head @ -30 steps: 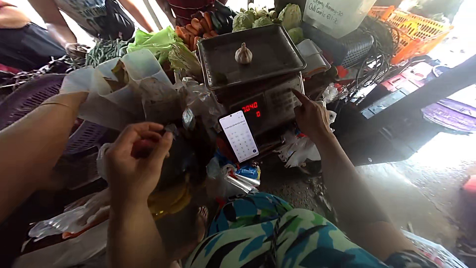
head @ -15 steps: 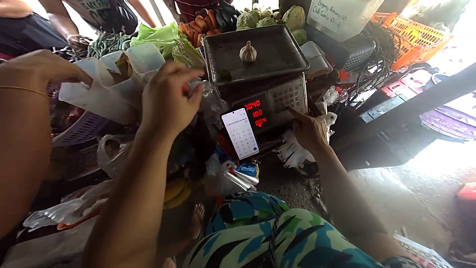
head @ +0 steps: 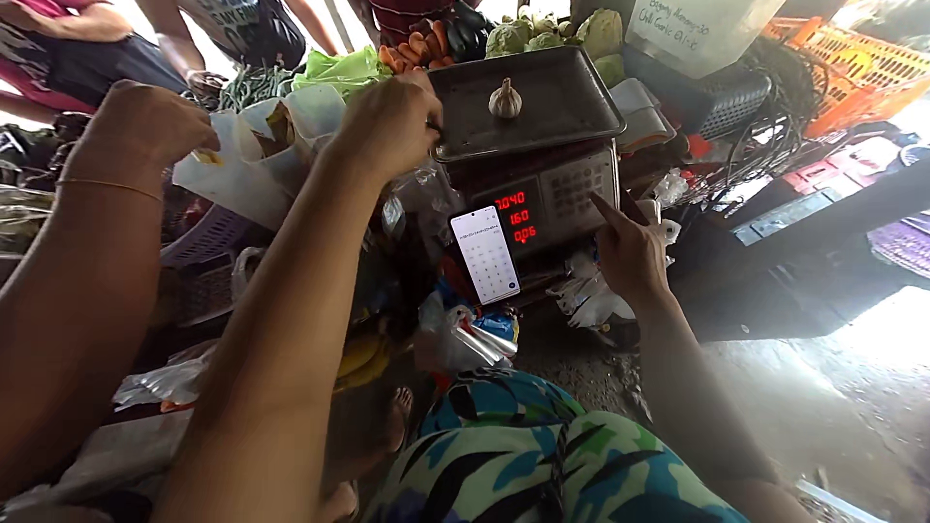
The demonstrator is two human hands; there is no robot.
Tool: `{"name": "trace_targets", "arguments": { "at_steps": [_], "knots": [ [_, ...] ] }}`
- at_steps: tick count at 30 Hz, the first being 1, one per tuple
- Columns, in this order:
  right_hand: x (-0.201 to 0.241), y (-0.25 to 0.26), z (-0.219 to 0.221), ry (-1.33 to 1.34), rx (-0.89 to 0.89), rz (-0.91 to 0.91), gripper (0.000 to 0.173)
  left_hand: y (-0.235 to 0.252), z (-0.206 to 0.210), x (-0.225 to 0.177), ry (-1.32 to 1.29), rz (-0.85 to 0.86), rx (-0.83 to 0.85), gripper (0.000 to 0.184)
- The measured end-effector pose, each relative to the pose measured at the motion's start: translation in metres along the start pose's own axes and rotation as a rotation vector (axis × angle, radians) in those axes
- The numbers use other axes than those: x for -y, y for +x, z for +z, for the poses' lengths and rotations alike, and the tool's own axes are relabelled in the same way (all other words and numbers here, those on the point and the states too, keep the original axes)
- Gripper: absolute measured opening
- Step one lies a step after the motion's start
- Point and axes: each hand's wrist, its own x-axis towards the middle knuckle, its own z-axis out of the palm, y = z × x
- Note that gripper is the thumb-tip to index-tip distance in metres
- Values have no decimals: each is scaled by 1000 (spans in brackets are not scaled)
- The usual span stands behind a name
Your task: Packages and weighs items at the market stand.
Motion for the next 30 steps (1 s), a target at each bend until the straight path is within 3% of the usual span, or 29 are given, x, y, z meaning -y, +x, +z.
{"name": "trace_targets", "arguments": {
  "at_steps": [3, 5, 16, 24, 30],
  "knots": [
    [-2, -26, 13, 70, -22, -167, 41, -44, -17, -3, 50, -268, 10, 30],
    [-3, -41, 28, 98, 9, -274, 37, -68, -20, -3, 3, -359, -30, 42],
    [9, -72, 82, 115, 84, -500, 36, -181, 33, -18, -222, -346, -274, 34],
    [20, -66, 90, 102, 58, -530, 36, -231, 73, -12, -314, -457, -247, 31],
    [32, -58, 88, 129, 55, -479, 36, -248, 91, -4, -445, -528, -229, 39]
  ]
}}
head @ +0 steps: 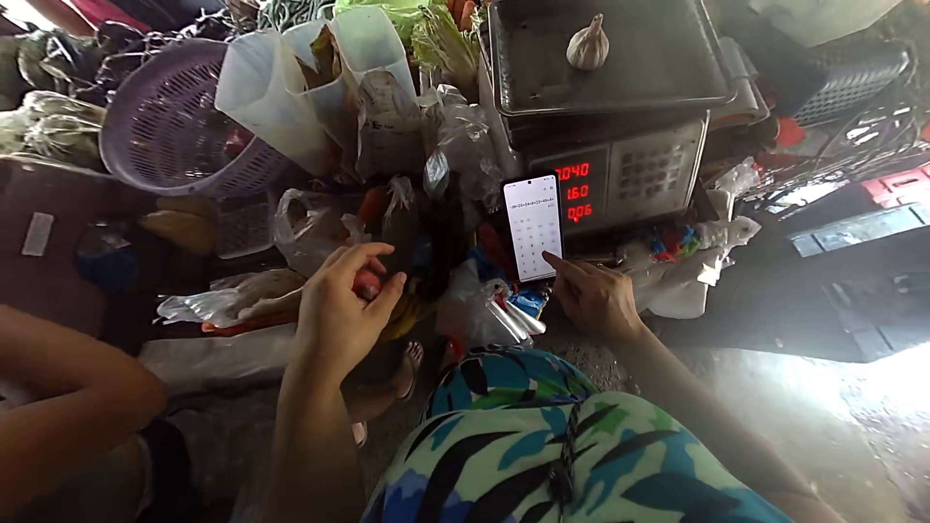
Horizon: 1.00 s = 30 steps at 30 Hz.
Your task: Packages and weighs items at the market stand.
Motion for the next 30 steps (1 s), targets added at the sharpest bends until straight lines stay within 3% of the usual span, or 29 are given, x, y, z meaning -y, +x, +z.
{"name": "trace_targets", "arguments": {
  "at_steps": [4, 7, 11, 14, 16, 18, 20, 23, 26, 30],
  "knots": [
    [6, 47, -43, 15, -112, 72, 35, -4, -2, 8, -199, -161, 116, 57],
    [7, 119, -79, -124, -108, 114, 43, 4, -13, 21, -191, -228, 52, 55],
    [-8, 226, -88, -181, 96, 224, 57, 36, -43, 46, -111, -343, -133, 52],
    [-26, 274, -69, -206, 294, 286, 49, 69, -48, 70, -180, -411, -47, 54],
    [-23, 283, -61, -231, 351, 326, 40, 87, -40, 84, -157, -321, 83, 41],
    [-12, 284, -54, -196, 270, 308, 43, 102, -24, 96, -76, -127, 169, 28],
    [31, 281, -48, -86, 191, 250, 47, 114, -9, 102, -28, -29, 264, 30],
    [106, 275, -9, 230, 313, 134, 44, 125, -2, 109, 102, -216, 477, 47],
    [148, 270, 69, 550, 686, 111, 39, 130, -6, 125, 188, -360, 613, 49],
    [166, 255, 166, 577, 921, 130, 38, 120, -19, 135, 209, -383, 707, 49]
  ]
}}
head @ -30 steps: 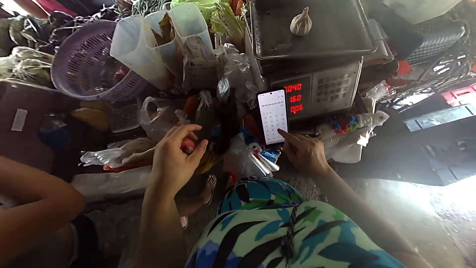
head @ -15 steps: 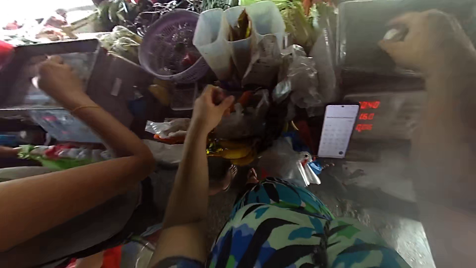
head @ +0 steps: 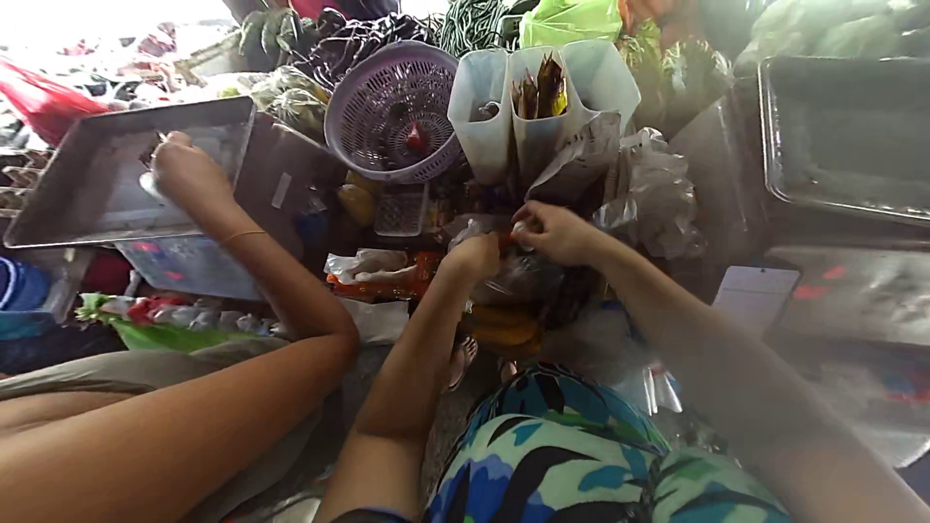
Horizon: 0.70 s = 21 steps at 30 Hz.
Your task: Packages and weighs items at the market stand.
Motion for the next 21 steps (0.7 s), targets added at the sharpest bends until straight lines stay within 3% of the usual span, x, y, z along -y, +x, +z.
{"name": "trace_targets", "arguments": {
  "at_steps": [4, 8, 10, 12, 13, 15, 16, 19, 21],
  "knots": [
    [-6, 24, 33, -64, 75, 29, 39, -26, -1, 4, 44, -108, -76, 81],
    [3, 18, 27, -237, 88, 58, 51, -42, -5, 1, 6, -130, -115, 111],
    [14, 2, 11, -420, 128, 172, 56, -42, -5, 3, -23, -126, -117, 116],
    [23, -17, -7, -664, 265, 304, 69, -40, -5, 6, -57, -125, -130, 117],
    [25, -23, -14, -763, 350, 363, 67, -39, -7, 6, -79, -127, -145, 118],
    [25, -28, -18, -940, 401, 414, 35, -33, -13, 7, -90, -140, -165, 120],
    [20, -27, -18, -1009, 383, 394, 27, -31, -17, 7, -85, -151, -167, 121],
    [14, -15, -21, -941, 305, 335, 45, -31, -30, 4, -67, -166, -140, 132],
    [7, -10, -14, -870, 284, 313, 53, -34, -36, 3, -62, -178, -141, 126]
  ]
}}
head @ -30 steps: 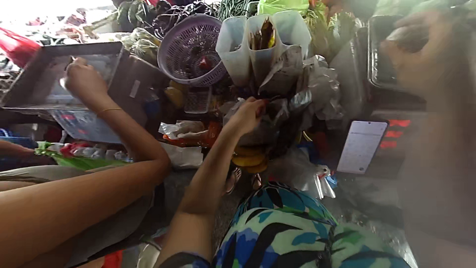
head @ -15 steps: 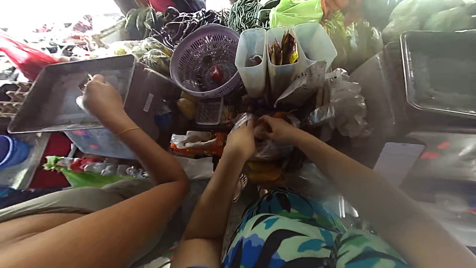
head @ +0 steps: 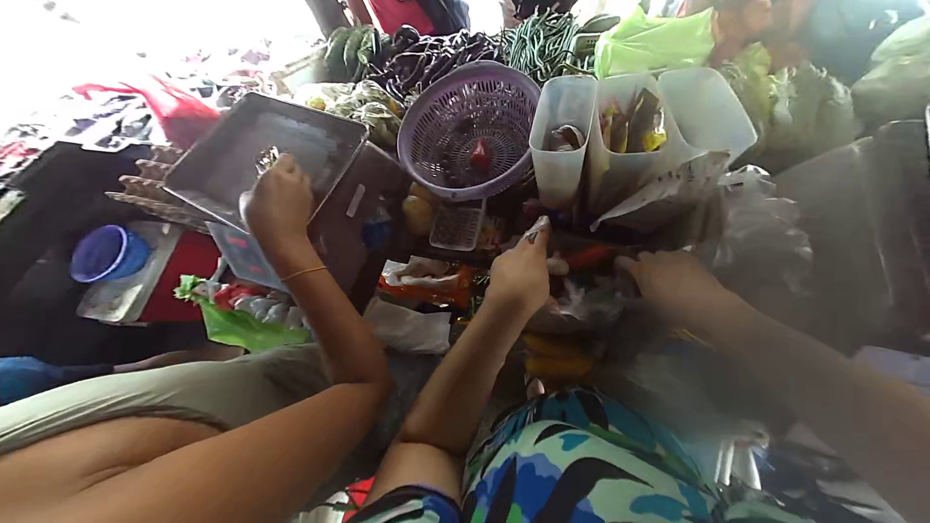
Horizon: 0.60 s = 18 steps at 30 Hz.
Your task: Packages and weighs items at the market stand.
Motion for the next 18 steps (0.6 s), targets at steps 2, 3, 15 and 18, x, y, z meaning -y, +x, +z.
{"name": "trace_targets", "arguments": {
  "at_steps": [2, 3, 15, 18],
  "knots": [
    [2, 5, 11, 2, 52, 24, 42, -2, -1, 2, -4, 15, -46, 104],
    [3, 5, 13, -16, 79, 50, 36, -3, 1, 5, -10, 30, -98, 89],
    [-34, -9, -15, 274, -188, 186, 46, 61, -54, 85, -287, 23, -732, 48],
    [-25, 3, 6, 434, -47, 348, 80, 121, -93, 107, -293, -74, -616, 50]
  ]
}}
